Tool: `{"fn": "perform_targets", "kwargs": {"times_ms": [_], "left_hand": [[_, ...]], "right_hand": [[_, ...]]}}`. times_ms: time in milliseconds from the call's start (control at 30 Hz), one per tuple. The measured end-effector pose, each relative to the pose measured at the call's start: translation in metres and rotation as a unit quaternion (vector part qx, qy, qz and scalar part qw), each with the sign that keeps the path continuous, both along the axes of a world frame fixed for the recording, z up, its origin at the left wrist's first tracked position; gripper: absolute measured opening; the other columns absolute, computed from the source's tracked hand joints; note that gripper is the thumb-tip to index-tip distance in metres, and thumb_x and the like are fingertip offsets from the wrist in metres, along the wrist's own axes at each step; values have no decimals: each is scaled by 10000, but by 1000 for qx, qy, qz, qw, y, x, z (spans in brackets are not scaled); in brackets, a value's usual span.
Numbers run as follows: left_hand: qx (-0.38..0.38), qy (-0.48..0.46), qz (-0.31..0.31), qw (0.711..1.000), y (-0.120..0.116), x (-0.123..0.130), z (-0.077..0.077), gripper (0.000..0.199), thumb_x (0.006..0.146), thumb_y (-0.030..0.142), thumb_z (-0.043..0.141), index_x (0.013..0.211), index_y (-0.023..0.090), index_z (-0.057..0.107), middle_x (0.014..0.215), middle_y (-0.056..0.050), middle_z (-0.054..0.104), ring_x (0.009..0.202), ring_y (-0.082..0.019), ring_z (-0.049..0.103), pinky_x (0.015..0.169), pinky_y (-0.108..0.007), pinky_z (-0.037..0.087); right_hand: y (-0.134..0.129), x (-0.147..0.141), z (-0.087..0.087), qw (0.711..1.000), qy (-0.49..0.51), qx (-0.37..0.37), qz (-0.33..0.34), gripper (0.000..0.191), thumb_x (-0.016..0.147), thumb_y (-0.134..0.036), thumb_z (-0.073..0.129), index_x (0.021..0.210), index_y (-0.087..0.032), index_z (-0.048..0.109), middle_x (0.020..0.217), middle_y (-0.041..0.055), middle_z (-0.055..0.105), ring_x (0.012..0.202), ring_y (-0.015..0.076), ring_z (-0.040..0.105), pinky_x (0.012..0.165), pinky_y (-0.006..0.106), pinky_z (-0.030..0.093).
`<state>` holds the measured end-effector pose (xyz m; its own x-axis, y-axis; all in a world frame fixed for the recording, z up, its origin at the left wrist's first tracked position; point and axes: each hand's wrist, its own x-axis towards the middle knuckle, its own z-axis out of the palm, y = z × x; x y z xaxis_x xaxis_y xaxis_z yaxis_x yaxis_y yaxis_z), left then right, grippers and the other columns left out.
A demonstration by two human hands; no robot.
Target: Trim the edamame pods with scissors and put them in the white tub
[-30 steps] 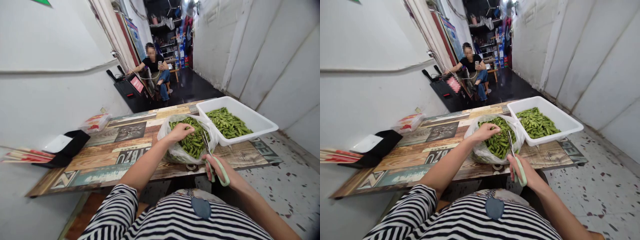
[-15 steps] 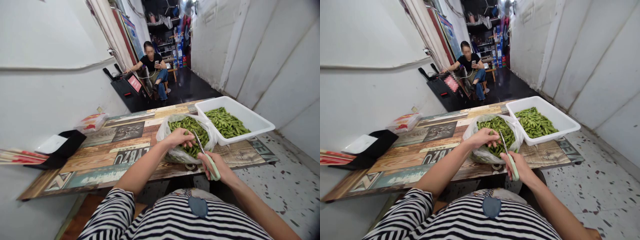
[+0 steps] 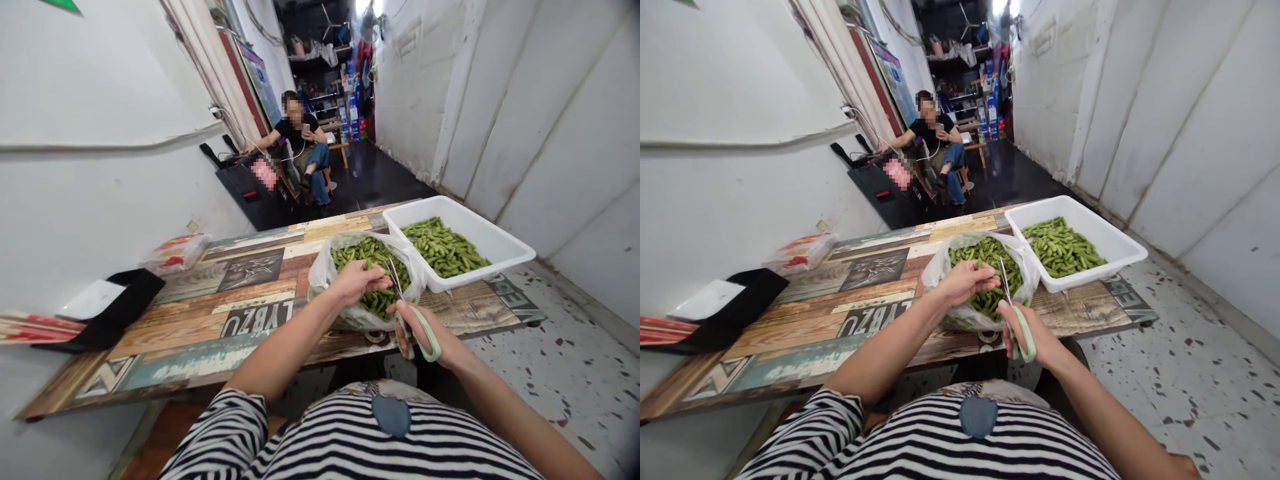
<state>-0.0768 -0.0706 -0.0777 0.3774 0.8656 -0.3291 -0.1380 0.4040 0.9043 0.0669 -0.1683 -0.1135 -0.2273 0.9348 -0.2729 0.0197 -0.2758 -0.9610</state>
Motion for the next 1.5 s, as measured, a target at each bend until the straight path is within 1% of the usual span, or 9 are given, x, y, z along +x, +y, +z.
{"fn": "perform_targets", "kwargs": {"times_ms": [233,367,433,600,767,867,1100,1367,1500], "left_hand": [[-12,21,13,1000,0,3,4,87,786,42,583,710,68,549,638,-60,637,572,-83,631,605,-185,520],[120,11,40,992,37,31,29,85,789,30,521,748,103,505,629,-13,589,609,-78,605,744,-255,511],[207,54,2,977,59,47,45,132,725,31,579,826,104,537,742,-37,617,763,-125,625,847,-308,479],[480,263,-50,836,66,46,58,271,648,80,629,914,131,647,1018,-93,638,1073,-226,529,978,-311,359],[478,509,-274,661,26,9,18,93,698,178,635,762,178,703,817,-69,667,856,-213,589,828,-297,404],[494,542,-291,615,17,-1,-2,147,689,230,675,822,180,712,890,-84,659,939,-233,566,841,-316,392],[411,391,-201,799,16,-13,-1,273,832,316,513,830,132,715,775,-35,699,714,-131,599,674,-214,403],[384,347,-239,821,6,-22,7,337,824,341,511,677,108,706,660,-17,676,623,-107,557,629,-199,376],[328,304,-195,873,8,-26,6,311,793,370,554,757,113,725,712,-16,686,684,-117,568,670,-206,393]], "right_hand": [[2,3,-1,998,-17,-51,-39,484,745,-663,503,849,-191,529,429,-91,421,281,87,390,281,213,358],[-5,7,-2,999,23,-44,-9,478,772,-644,492,905,-186,525,467,-70,473,341,101,455,337,215,386],[-10,9,-1,998,40,-47,2,469,793,-639,465,913,-188,516,479,-60,490,375,117,488,377,231,411],[-16,24,-3,995,66,-46,-60,439,822,-623,425,931,-204,496,520,-44,502,412,134,489,423,267,431],[-19,28,-6,996,51,-44,-63,446,803,-612,468,965,-198,498,525,-44,492,409,135,480,412,267,417],[-21,21,-5,998,29,-31,-55,455,802,-620,461,941,-189,500,537,-45,491,414,128,481,421,263,417],[-19,14,-6,994,-106,19,34,448,853,-602,384,692,-192,465,496,-29,513,452,116,516,482,246,417],[-8,10,-3,987,-147,52,39,430,848,-580,422,648,-200,435,442,-54,489,365,96,491,398,212,392],[-5,10,0,987,-153,36,21,433,805,-585,499,619,-200,428,412,-64,453,309,91,448,314,198,345]]}}
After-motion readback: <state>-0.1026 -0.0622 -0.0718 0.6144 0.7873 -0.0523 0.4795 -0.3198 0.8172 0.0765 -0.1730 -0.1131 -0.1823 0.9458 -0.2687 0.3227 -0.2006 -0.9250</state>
